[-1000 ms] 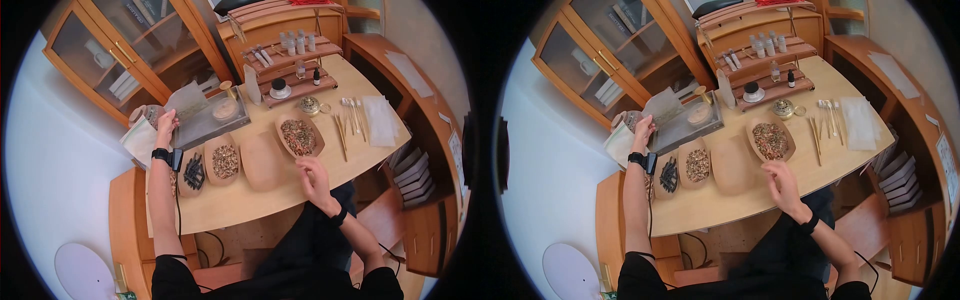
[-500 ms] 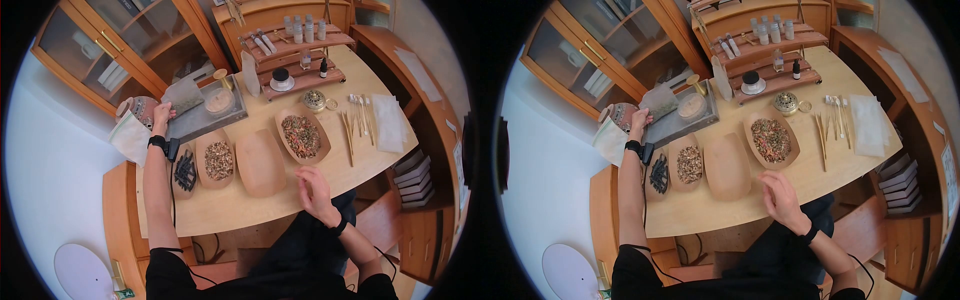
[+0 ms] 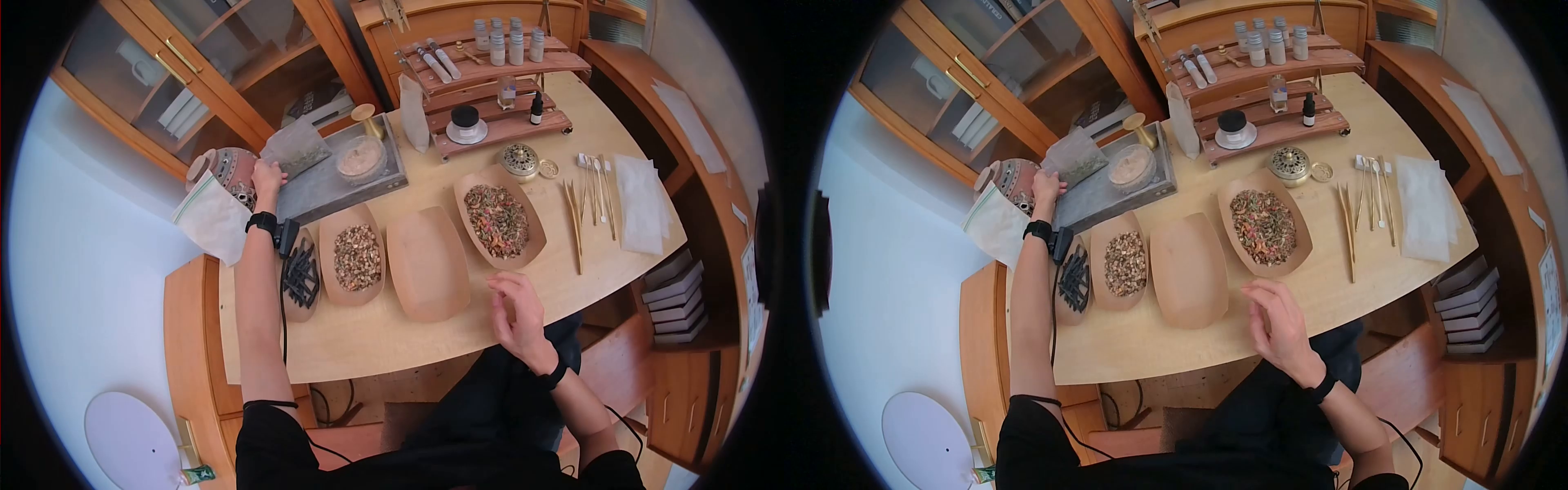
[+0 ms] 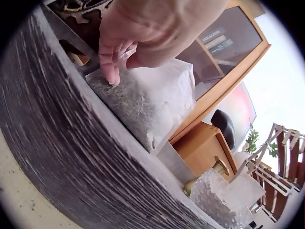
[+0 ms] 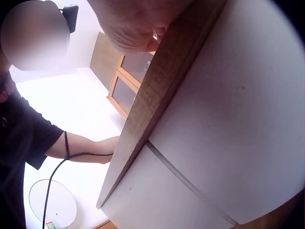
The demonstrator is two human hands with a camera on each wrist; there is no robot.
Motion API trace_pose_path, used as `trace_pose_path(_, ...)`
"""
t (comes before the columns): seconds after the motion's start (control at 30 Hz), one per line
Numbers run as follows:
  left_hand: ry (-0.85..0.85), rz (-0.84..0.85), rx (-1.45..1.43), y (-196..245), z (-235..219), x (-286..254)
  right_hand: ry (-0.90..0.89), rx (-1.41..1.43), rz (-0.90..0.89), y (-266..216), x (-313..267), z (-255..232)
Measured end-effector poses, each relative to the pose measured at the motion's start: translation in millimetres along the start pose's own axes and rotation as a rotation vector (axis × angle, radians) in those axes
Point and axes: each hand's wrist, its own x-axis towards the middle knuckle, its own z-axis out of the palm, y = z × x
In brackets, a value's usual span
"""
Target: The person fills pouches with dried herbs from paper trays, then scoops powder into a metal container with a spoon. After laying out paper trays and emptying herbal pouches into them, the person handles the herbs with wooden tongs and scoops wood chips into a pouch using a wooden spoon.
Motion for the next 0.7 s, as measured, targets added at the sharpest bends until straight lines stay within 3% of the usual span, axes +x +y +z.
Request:
trace_pose_path(0.17, 0.029, 0.035, 0.041, 12.8, -14.8, -9.4, -0.012, 0.011, 0.002, 1.2, -2.6, -0.2)
trace_pose_path(0.23, 0.091, 0.211, -0.015, 14.8, -22.6, -12.4, -0.01, 0.012, 0.005, 1.0, -2.9, 0.3)
trace_pose_path(0.33, 0.074, 0.332, 0.003, 22.7, -42.9, -17.6, -0.014, 0.01, 0.012, 1.1, -4.6, 0.4)
trace_pose_path(0.4, 0.049, 0.285, -0.092, 37.9, -66.0, -45.3, -0.015, 0.011, 0.011, 1.7, -4.5, 1.3)
trace_pose_path(0.47, -0.299, 0.224, 0.049, 47.9, -92.7, -67.7, 0.012, -0.011, -0.014, 1.7, -4.3, 1.9)
trace_pose_path(0.53, -0.357, 0.253, 0.097, 50.7, -116.2, -106.4, 0.016, 0.002, -0.016, 1.0, -5.0, 2.3)
trace_pose_path(0.6, -0.605, 0.218, 0.174, 46.1, -137.5, -135.8, 0.025, 0.013, -0.02, 1.3, -4.6, 2.9)
trace_pose_path(0.7, -0.619, 0.148, 0.199, 17.5, -161.8, -176.3, 0.035, 0.024, -0.03, 1.8, -5.7, 3.3)
